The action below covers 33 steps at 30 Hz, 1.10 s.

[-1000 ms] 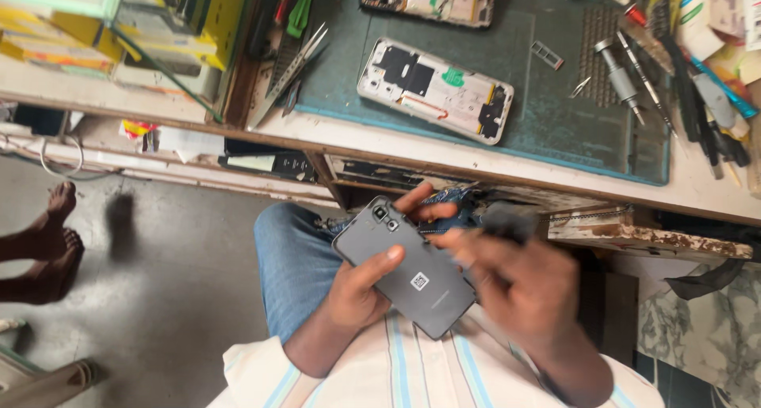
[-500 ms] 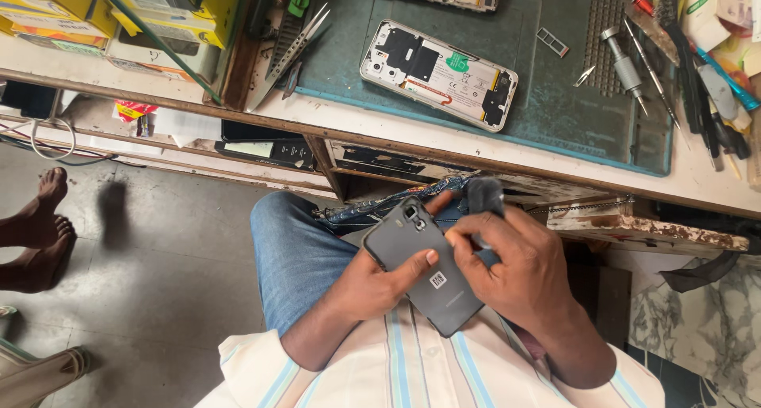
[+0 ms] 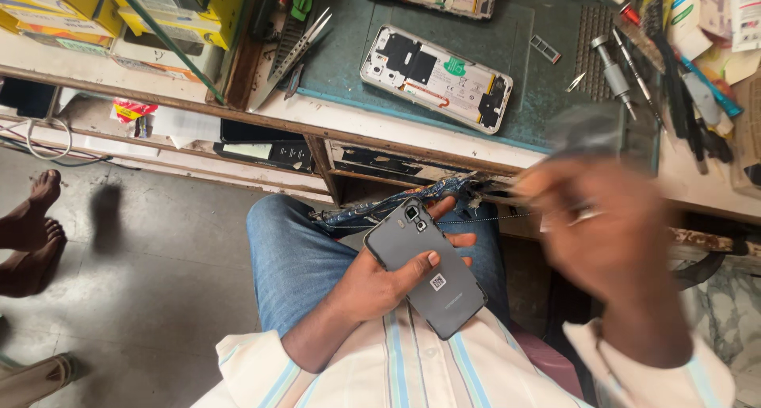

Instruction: The person uses a prying tool to separate the back cover of a yellow smartphone, then removes the cover to expose the internal components. They then pick up a grey smartphone and use the tool to pry at its edges.

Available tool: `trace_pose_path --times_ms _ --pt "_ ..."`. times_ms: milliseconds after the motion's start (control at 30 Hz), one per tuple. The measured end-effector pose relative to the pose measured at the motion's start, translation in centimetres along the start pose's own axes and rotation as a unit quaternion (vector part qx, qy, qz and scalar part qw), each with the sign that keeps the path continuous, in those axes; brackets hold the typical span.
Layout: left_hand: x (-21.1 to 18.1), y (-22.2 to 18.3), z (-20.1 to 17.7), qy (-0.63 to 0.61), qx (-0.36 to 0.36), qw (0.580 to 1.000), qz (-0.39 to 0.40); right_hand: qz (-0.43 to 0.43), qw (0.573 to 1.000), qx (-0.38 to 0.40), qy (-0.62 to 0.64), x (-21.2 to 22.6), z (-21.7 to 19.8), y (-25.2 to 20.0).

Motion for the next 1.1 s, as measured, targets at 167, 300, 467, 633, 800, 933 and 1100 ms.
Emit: trace_pose_path --times_ms 167,300,467,633,800,933,1100 --pt "-0.7 -1.0 -0.6 0.151 -0.085 0.985 0.008 0.042 0.990 0.131 0.042 2.0 6.4 -1.8" --pt "-1.1 -1.4 -0.6 0.181 -0.105 0.978 0.004 0.003 0.994 0.104 0.036 3.4 6.6 -1.5" --pt "-0.9 -1.2 -0.6 0.211 -0.125 0.969 -0.024 -0.028 0.992 0.125 -0.008 3.5 7.6 -1.3" --pt "-1.0 -0.9 -0.1 0.183 -0.100 0.978 -0.022 -0.066 0.986 0.101 -0.119 2.0 7.4 -1.2" --pt "-0.6 -0.4 0.9 0.051 -0.022 0.998 -0.031 -0.077 0.981 0.023 -0.179 0.5 3.7 -0.2" --pt "-0.2 -0.2 0.1 0.036 -0.045 0.997 -0.041 -0.051 0.995 -0.017 -0.084 0.4 0.5 1.2" --pt "-0.3 -0.8 0.0 0.086 -0.068 0.994 -0.021 -0.030 0.993 0.107 0.034 3.3 5.4 0.3"
Point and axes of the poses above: each hand's wrist, its own y-axis towards the middle knuckle, its own z-axis out of the palm, x = y × z, the point moved 10 cm from there along y, towards the middle knuckle, and after that the axes turned 10 degrees about -z, right-handed, at the moved point
